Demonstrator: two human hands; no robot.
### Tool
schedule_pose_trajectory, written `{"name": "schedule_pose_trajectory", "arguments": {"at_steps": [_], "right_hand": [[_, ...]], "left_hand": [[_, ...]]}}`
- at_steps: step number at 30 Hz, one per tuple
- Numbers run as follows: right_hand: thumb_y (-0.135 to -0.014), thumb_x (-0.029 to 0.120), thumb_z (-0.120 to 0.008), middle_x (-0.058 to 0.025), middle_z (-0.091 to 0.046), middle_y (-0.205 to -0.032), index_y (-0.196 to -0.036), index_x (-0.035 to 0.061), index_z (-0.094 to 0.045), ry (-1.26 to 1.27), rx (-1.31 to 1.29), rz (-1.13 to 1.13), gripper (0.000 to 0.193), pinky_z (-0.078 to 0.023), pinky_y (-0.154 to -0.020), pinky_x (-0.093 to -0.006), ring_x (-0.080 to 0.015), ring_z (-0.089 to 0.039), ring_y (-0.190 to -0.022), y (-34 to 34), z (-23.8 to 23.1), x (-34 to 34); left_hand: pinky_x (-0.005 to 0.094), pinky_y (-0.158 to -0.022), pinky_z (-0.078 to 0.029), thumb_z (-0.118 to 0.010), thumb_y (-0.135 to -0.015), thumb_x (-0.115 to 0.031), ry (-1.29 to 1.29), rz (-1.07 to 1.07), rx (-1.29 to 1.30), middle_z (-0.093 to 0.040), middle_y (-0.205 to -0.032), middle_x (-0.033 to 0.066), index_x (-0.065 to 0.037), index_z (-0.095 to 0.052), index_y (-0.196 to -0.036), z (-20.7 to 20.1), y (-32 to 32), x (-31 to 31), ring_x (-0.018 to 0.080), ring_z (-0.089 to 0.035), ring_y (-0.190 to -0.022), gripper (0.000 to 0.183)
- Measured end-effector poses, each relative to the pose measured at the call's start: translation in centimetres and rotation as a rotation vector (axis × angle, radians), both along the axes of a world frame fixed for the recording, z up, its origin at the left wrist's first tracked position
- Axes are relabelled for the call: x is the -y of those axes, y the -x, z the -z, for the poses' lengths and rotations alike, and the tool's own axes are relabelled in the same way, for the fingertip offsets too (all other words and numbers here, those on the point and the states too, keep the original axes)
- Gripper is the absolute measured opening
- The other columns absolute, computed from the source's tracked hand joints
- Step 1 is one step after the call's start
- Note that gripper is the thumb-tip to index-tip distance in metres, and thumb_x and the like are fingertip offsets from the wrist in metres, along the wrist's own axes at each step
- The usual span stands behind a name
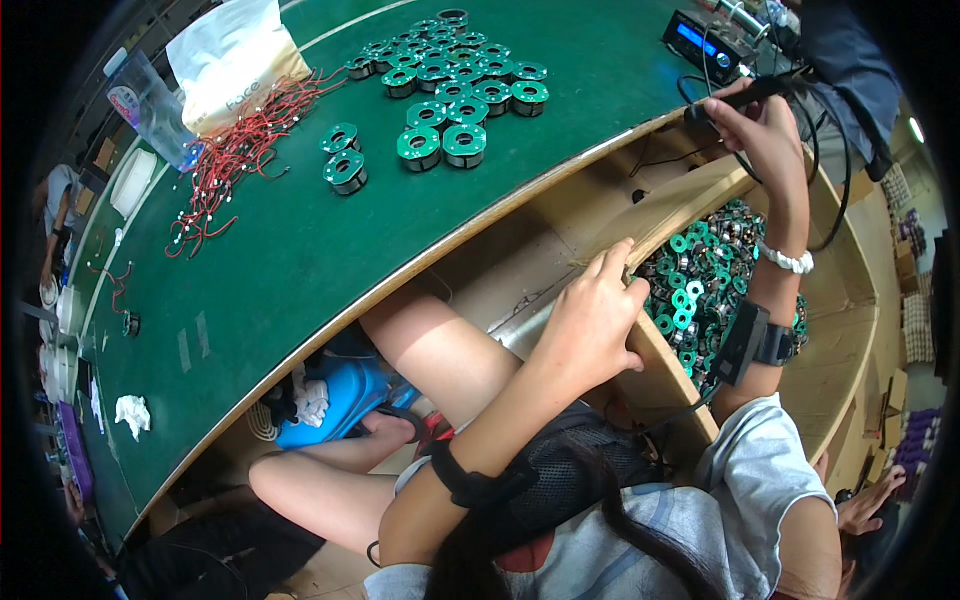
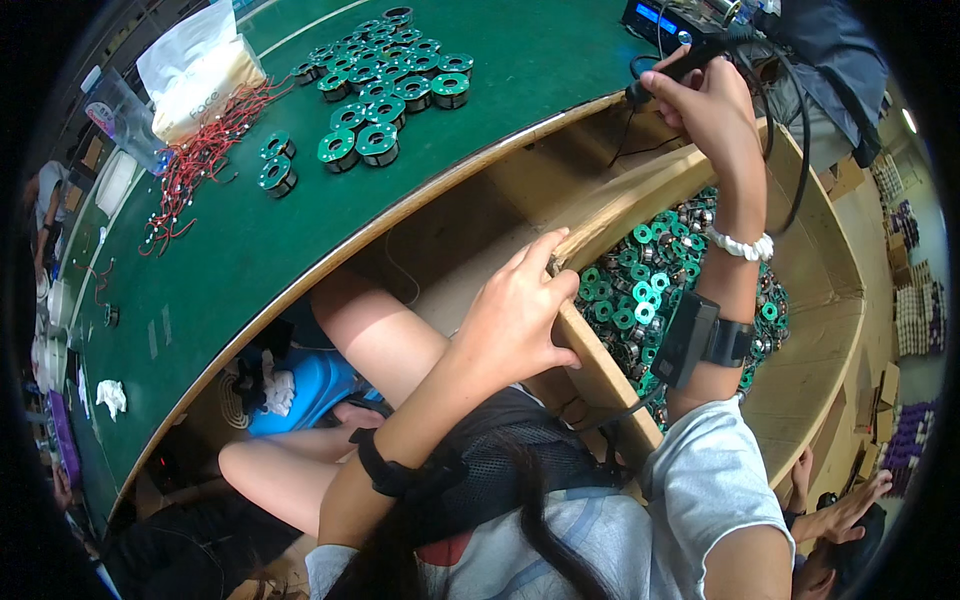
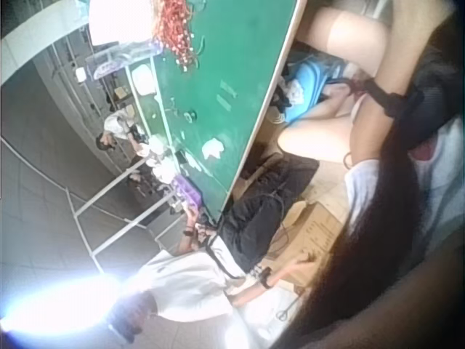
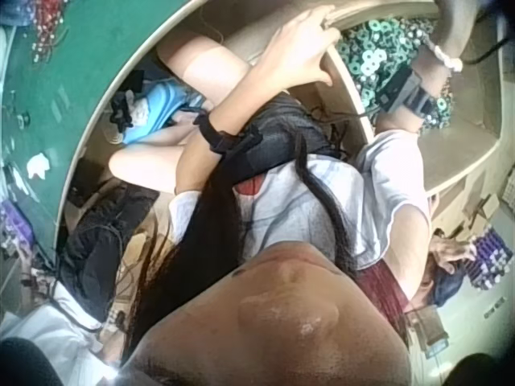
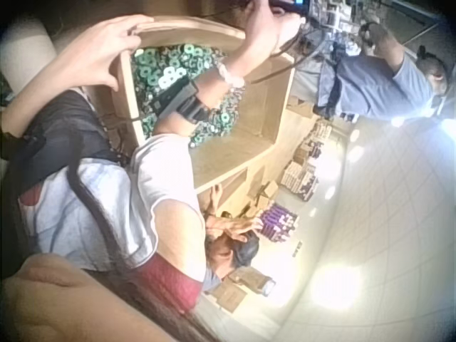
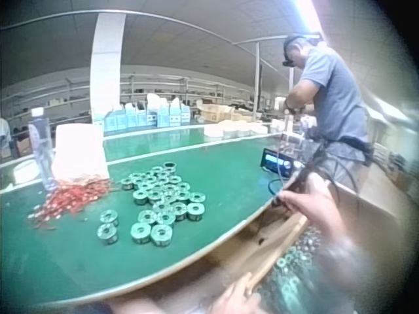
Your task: Soldering wires onto small circular green circuit boards at an assembly workstation.
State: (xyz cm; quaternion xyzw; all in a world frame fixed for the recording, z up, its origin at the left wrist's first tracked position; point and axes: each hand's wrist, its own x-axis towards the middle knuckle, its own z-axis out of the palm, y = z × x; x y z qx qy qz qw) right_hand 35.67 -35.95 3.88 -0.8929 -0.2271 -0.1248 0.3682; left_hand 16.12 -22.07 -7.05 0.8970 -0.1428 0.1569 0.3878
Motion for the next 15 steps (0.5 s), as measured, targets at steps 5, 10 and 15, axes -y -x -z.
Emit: {"name": "schedule_pose_trajectory", "arguments": {"at_steps": [5, 10, 15], "right_hand": [[-0.074, 0.017, -0.069, -0.0057, -0.058, -0.057, -0.074, -0.0026, -0.061, 0.039, -0.007, 0.028, 0.021, -0.043, -0.045, -0.0231, -0.0093, -0.054, -0.046, -0.2, 0.0, 0.4], [-0.077, 0.014, -0.065, -0.0013, -0.053, -0.056, -0.077, 0.0021, -0.058, 0.126, -0.008, 0.019, 0.014, -0.041, -0.046, -0.0235, -0.0081, -0.051, -0.049, 1.4, -0.5, 0.3], [-0.079, 0.01, -0.061, 0.0004, -0.05, -0.058, -0.079, 0.0034, -0.056, 0.01, 0.022, 0.009, 0.009, -0.042, -0.05, -0.0242, -0.0068, -0.05, -0.052, 1.8, -0.2, 0.8]], "left_hand": [[0.0394, -0.093, -0.041, -0.083, -0.042, -0.022, -0.01, -0.012, 0.001, -0.04, -0.124, 0.0254, 0.001, -0.057, -0.081, 0.1, 0.0, 0.0, 0.0372, -0.046, -0.111, 0.052], [0.0393, -0.095, -0.039, -0.084, -0.042, -0.022, -0.02, -0.02, -0.015, -0.041, -0.124, 0.0243, 0.0, -0.058, -0.081, 0.0, 0.1, 0.1, 0.036, -0.043, -0.114, 0.052], [0.0393, -0.095, -0.038, -0.083, -0.042, -0.021, -0.018, -0.018, -0.025, -0.041, -0.124, 0.0237, 0.0, -0.058, -0.081, -0.2, 0.0, 0.2, 0.0359, -0.042, -0.114, 0.051]]}}
